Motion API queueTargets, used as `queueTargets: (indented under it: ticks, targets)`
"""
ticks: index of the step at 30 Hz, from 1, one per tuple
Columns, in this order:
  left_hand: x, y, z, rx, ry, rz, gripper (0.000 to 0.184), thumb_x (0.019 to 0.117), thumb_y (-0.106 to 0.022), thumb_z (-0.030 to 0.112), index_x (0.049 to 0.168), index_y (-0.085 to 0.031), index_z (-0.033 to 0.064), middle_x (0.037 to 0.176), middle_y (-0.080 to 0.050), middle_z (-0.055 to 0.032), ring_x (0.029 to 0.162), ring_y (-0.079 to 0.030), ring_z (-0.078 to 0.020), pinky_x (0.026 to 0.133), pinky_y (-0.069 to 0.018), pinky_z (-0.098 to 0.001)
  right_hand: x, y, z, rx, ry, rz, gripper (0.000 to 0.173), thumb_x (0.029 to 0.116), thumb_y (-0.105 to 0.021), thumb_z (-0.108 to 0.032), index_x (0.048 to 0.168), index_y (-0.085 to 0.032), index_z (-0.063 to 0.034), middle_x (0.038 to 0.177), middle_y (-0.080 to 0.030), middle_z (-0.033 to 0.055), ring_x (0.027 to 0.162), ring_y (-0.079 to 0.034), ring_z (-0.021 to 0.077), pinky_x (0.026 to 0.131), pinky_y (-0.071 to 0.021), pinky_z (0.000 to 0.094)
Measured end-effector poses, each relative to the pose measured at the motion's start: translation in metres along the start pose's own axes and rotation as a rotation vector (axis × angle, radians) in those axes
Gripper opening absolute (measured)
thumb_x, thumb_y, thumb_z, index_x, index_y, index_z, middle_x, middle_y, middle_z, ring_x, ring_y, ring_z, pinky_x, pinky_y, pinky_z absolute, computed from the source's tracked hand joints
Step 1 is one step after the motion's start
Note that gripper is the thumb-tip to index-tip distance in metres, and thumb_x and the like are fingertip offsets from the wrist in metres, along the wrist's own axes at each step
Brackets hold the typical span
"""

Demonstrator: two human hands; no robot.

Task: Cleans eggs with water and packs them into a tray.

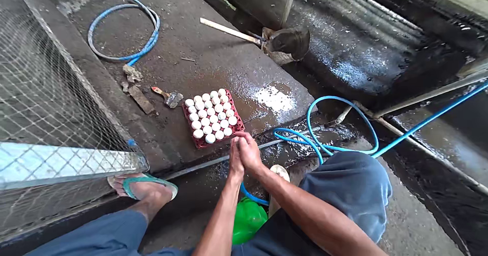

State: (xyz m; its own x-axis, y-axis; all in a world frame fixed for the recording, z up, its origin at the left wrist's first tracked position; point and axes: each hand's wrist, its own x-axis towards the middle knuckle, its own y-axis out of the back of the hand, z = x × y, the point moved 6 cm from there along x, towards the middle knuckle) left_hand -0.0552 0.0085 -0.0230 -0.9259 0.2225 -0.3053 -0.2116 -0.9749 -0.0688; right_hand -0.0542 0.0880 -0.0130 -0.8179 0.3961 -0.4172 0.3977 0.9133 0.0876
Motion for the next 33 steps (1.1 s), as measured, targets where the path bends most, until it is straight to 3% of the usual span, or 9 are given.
queueTargets:
  ticks: [3, 7, 10, 12, 19, 22, 26, 30, 33]
  targets:
    - [0.002, -0.002, -0.004, 0.061, 0.041, 0.065, 0.05, 0.1096, -0.019, 0.031, 0.128, -0.055, 0.0014, 0.103, -0.061, -0.0086, 0.075, -0.057, -0.0103, 0.06, -0.0483, -0.0269, 0.022, 0.009, 0.011, 0.131, -0.1, 0.062, 0.038, 0.107, -0.043, -0.019, 0.14, -0.052, -0.0019, 0.124, -0.063, 0.0211, 0.112, -0.062, 0.0278, 0.096, -0.0509, 0.0475]
    - [-0.003, 0.001, 0.0, -0.014, -0.01, -0.009, 0.052, 0.1104, -0.018, 0.022, 0.138, -0.049, -0.0085, 0.133, -0.057, -0.02, 0.12, -0.055, -0.0169, 0.106, -0.044, -0.0323, 0.002, 0.003, 0.003, 0.041, -0.03, 0.068, 0.039, 0.1038, -0.044, -0.018, 0.138, -0.056, -0.0028, 0.123, -0.067, 0.0186, 0.114, -0.064, 0.0267, 0.098, -0.0508, 0.049]
    - [0.002, -0.002, -0.007, -0.068, 0.164, -0.023, 0.05, 0.1107, -0.016, 0.036, 0.112, -0.058, 0.0095, 0.073, -0.057, 0.0001, 0.05, -0.045, -0.0046, 0.043, -0.039, -0.0202, 0.025, 0.009, 0.015, 0.219, -0.223, -0.005, 0.037, 0.1073, -0.045, -0.021, 0.14, -0.05, -0.0047, 0.116, -0.065, 0.0171, 0.1, -0.064, 0.0245, 0.087, -0.0538, 0.0456]
    - [0.001, -0.004, -0.009, -0.178, 0.235, -0.11, 0.044, 0.111, -0.017, 0.036, 0.116, -0.052, 0.0107, 0.066, -0.053, 0.0007, 0.041, -0.039, -0.0057, 0.036, -0.0343, -0.0207, 0.025, 0.008, 0.017, 0.35, -0.379, -0.065, 0.032, 0.1093, -0.041, -0.028, 0.126, -0.056, -0.006, 0.097, -0.064, 0.0131, 0.083, -0.064, 0.0223, 0.074, -0.0552, 0.0417]
    - [0.005, 0.008, -0.002, -0.132, 0.121, -0.009, 0.046, 0.1123, -0.022, 0.025, 0.138, -0.051, -0.0003, 0.12, -0.062, -0.0105, 0.102, -0.061, -0.0108, 0.089, -0.0518, -0.0293, 0.002, 0.0, -0.002, -0.036, 0.043, -0.021, 0.038, 0.1003, -0.05, -0.02, 0.132, -0.063, -0.0046, 0.121, -0.069, 0.0158, 0.113, -0.065, 0.0246, 0.097, -0.0512, 0.0484]
    - [0.003, 0.008, -0.003, 0.058, 0.104, 0.07, 0.046, 0.1115, -0.026, 0.025, 0.124, -0.062, -0.0012, 0.101, -0.064, -0.0091, 0.08, -0.059, -0.0112, 0.068, -0.0505, -0.0303, 0.012, 0.003, 0.01, 0.109, -0.085, 0.026, 0.04, 0.1024, -0.051, -0.018, 0.139, -0.054, -0.0024, 0.125, -0.064, 0.02, 0.11, -0.063, 0.0278, 0.093, -0.0521, 0.049]
    - [0.003, 0.008, -0.001, 0.087, 0.054, 0.146, 0.042, 0.1109, -0.029, 0.014, 0.13, -0.056, -0.0128, 0.126, -0.061, -0.025, 0.116, -0.059, -0.0229, 0.104, -0.0455, -0.038, -0.012, -0.004, -0.002, 0.004, -0.004, -0.005, 0.042, 0.1048, -0.04, -0.018, 0.141, -0.055, -0.0027, 0.138, -0.06, 0.0191, 0.129, -0.057, 0.0271, 0.108, -0.0453, 0.0484]
    - [-0.002, 0.006, -0.003, 0.121, 0.11, 0.112, 0.046, 0.1104, -0.026, 0.024, 0.111, -0.063, -0.0026, 0.092, -0.061, -0.0089, 0.081, -0.058, -0.0135, 0.073, -0.0497, -0.0334, 0.011, 0.006, 0.009, 0.109, -0.115, 0.032, 0.042, 0.106, -0.044, -0.016, 0.146, -0.049, -0.0042, 0.135, -0.059, 0.0217, 0.122, -0.059, 0.03, 0.101, -0.0482, 0.0509]
    - [-0.003, 0.009, 0.003, 0.14, 0.027, 0.154, 0.043, 0.1102, -0.028, 0.014, 0.123, -0.059, -0.0138, 0.119, -0.063, -0.0253, 0.112, -0.06, -0.0241, 0.102, -0.0463, -0.0401, -0.012, -0.001, -0.001, 0.038, -0.015, 0.017, 0.043, 0.1051, -0.038, -0.016, 0.143, -0.053, -0.0017, 0.138, -0.059, 0.02, 0.128, -0.057, 0.0269, 0.107, -0.0459, 0.0476]
